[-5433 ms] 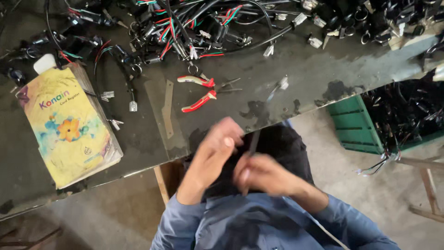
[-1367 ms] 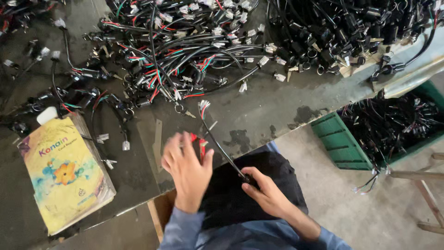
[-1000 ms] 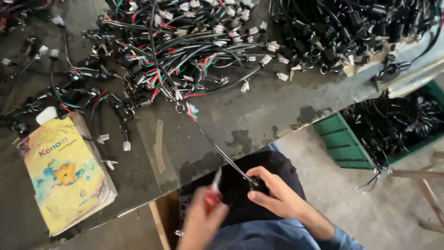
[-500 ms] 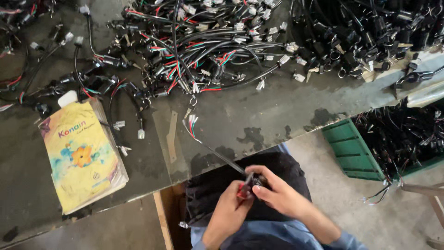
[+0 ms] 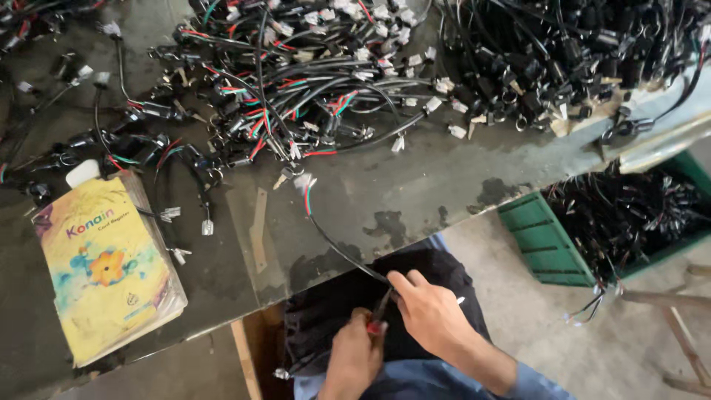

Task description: The person repeatedly strips the outer insulation from black wires using red-handled pliers. They pick up wires from a pile on the table, strip the ends, and place the finished wires back on the table. The task is performed continuously throughout the clip.

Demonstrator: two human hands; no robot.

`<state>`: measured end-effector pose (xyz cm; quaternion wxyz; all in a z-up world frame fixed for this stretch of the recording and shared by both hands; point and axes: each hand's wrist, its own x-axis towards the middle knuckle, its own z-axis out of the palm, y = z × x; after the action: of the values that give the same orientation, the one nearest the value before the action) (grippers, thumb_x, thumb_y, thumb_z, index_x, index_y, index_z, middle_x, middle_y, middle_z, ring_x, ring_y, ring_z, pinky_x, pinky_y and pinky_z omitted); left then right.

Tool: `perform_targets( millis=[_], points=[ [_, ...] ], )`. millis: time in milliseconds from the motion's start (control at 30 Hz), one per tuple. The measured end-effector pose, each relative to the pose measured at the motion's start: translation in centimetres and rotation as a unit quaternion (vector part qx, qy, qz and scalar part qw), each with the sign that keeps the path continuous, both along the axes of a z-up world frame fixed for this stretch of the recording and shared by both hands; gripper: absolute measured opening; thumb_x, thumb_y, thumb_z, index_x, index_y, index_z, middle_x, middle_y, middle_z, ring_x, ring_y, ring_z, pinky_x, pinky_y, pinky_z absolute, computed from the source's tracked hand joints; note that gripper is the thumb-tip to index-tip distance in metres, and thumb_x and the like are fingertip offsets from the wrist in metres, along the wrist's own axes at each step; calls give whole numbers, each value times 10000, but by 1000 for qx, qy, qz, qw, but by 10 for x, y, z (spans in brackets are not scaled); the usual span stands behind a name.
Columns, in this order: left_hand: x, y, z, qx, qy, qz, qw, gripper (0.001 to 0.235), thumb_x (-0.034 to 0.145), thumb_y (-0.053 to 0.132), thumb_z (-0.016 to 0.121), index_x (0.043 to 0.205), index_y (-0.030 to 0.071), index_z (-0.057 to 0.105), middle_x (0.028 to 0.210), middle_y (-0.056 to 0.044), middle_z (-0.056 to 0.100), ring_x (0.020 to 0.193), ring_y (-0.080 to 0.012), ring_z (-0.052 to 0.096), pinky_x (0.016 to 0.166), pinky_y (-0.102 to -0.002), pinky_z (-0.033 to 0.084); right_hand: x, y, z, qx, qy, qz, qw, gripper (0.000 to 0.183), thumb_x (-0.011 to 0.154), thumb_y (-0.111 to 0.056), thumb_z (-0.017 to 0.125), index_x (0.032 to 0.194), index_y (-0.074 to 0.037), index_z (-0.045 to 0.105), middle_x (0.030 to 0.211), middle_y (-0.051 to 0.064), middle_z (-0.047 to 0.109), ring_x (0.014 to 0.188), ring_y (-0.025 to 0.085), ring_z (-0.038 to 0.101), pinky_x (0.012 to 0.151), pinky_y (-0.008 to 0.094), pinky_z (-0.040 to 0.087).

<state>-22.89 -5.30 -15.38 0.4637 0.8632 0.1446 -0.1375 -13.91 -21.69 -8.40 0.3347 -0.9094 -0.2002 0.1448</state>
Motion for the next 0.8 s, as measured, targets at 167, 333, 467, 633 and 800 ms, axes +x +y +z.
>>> perform_targets(
  millis=[167,333,467,633,800],
  points=[
    [11,13,20,-45,-11,20,999,386,844,227,720,1176,87,580,931,-194,700,909,-411,680,777,-476,536,14,-4,8,118,12,-8,993,341,890,-175,701,1198,-50,626,1049,156,717,985,335,711,814,368,554],
    [1,15,34,-74,-15,-10,997,263,869,190,691,1061,54,574,902,-186,657,872,-392,654,771,-453,524,12,-12,3,212,98,66,970,308,938,-131,665,1217,-12,612,1002,142,702,920,265,688,833,341,532],
    [8,7,42,-25,-138,-21,990,290,873,153,706,1079,17,554,953,-208,643,914,-429,611,783,-485,483,13,-10,7,157,122,41,979,321,915,-142,668,1213,-31,622,902,118,670,800,230,657,730,338,532],
    [9,7,53,66,-176,-19,982,263,921,146,691,1100,15,550,979,-212,650,938,-429,604,818,-510,468,14,-6,18,143,79,49,985,310,934,-143,661,1215,-25,606,898,125,662,824,242,667,739,343,522],
    [9,9,48,-24,-154,-20,988,281,905,171,701,1076,4,554,909,-218,655,869,-424,627,747,-499,493,7,6,33,109,45,52,992,306,942,-127,654,1231,-46,596,909,137,661,795,335,670,698,403,528]
  ],
)
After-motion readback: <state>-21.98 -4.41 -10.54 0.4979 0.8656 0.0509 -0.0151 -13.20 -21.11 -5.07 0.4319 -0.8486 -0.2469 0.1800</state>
